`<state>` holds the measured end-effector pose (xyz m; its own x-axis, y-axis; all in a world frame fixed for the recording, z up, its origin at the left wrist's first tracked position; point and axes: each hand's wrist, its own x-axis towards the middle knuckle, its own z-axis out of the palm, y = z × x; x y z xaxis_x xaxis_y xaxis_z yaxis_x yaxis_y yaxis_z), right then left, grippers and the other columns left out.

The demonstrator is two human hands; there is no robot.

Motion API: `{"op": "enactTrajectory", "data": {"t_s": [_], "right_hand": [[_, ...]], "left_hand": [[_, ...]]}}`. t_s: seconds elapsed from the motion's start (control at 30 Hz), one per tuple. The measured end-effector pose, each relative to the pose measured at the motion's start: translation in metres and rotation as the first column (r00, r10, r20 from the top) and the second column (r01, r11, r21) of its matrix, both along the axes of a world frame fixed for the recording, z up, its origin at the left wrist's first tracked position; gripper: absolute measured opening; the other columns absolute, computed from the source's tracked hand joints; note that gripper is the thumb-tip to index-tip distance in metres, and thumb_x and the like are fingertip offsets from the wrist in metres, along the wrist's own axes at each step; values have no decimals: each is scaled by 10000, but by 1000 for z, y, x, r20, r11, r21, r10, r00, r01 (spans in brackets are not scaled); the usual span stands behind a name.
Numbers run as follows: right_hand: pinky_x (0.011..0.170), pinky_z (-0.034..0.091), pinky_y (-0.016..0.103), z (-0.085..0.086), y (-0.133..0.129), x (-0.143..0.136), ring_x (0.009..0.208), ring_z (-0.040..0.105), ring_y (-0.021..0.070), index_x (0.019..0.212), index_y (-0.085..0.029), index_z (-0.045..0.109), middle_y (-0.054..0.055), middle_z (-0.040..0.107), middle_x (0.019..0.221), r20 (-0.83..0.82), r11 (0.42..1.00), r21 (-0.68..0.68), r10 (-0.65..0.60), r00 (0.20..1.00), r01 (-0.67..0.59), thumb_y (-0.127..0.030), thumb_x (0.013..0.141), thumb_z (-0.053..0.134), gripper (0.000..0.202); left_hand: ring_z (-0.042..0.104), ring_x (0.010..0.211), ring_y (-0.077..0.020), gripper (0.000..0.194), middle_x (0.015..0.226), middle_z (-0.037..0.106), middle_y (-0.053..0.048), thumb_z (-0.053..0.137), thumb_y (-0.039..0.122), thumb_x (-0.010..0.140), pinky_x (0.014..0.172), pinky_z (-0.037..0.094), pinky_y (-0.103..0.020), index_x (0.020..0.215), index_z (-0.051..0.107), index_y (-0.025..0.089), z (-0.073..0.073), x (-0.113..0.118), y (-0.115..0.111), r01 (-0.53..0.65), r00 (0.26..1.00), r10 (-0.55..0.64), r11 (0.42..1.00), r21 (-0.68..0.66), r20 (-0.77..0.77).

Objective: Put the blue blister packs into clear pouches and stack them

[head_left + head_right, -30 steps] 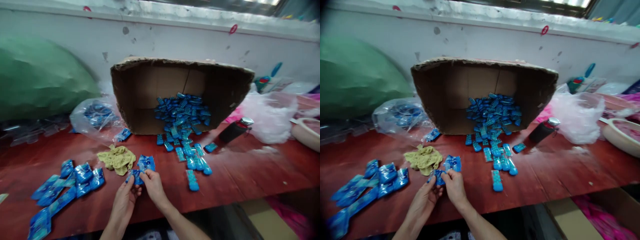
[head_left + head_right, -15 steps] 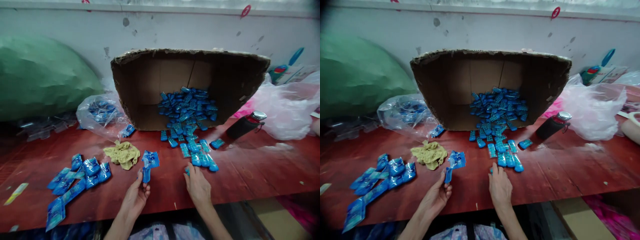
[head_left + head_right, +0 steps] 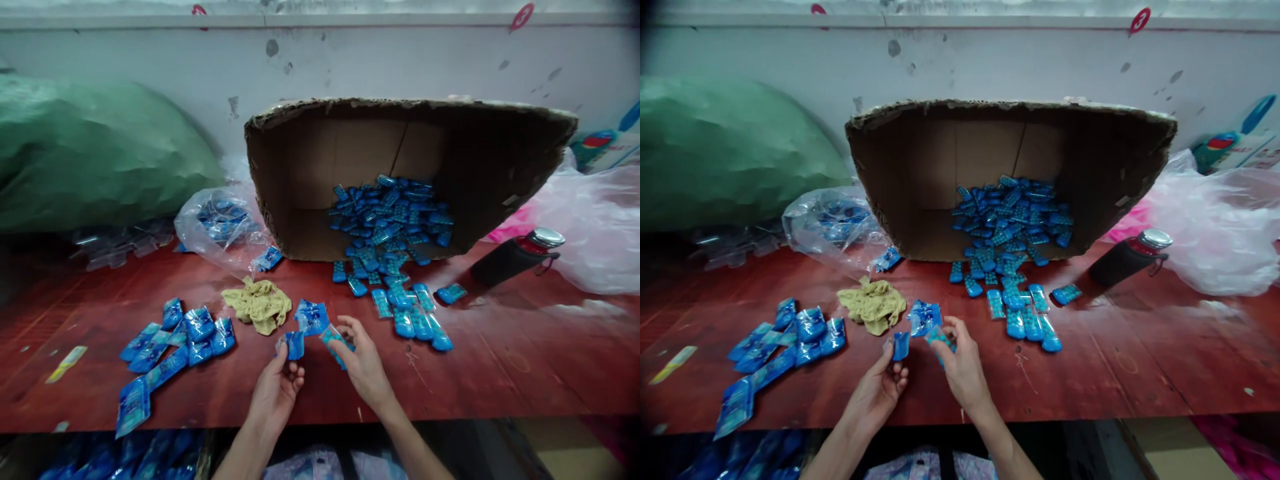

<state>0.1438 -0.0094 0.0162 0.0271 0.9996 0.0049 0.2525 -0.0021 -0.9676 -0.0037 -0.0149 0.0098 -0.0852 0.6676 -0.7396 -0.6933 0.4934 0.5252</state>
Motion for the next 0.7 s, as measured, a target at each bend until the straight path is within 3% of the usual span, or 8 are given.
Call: {"op": "enactTrajectory", "data": {"t_s": [0.07,0.13,0.5,0.7], "right_hand": [[677,454,252,6,1,-9,749,571,154,970,-189,485,21,611,836,-146,999,-40,-5,989,-1,-270,760,543,232],[662,448,248,9,-1,-18,737,566,154,883,-185,513,15,608,801,-175,998,-56,-1,984,-9,-264,737,563,174],[679,434,244,11,-6,-23,733,558,160,846,-191,623,11,624,788,-89,999,-27,44,995,-46,-248,742,563,134],[694,437,238,19,-6,-21,754,569,158,868,-221,644,9,622,815,-52,991,71,120,991,-116,-201,740,563,152]], "left_hand": [[502,379,-82,97,411,480,43,536,212,768,361,392,-159,686,514,164,1,2,-1,1,1000,-1,1000,6,-7],[504,379,-86,102,407,482,41,538,217,767,359,396,-164,685,518,161,2,2,-1,1,1000,-1,1000,17,0],[520,408,-92,206,413,506,39,655,307,659,378,397,-173,641,527,147,1,-4,-2,28,1000,-26,993,112,-15],[507,412,-86,252,445,550,31,694,337,596,404,394,-185,646,545,140,2,-6,-4,80,986,-39,966,248,-163]]}}
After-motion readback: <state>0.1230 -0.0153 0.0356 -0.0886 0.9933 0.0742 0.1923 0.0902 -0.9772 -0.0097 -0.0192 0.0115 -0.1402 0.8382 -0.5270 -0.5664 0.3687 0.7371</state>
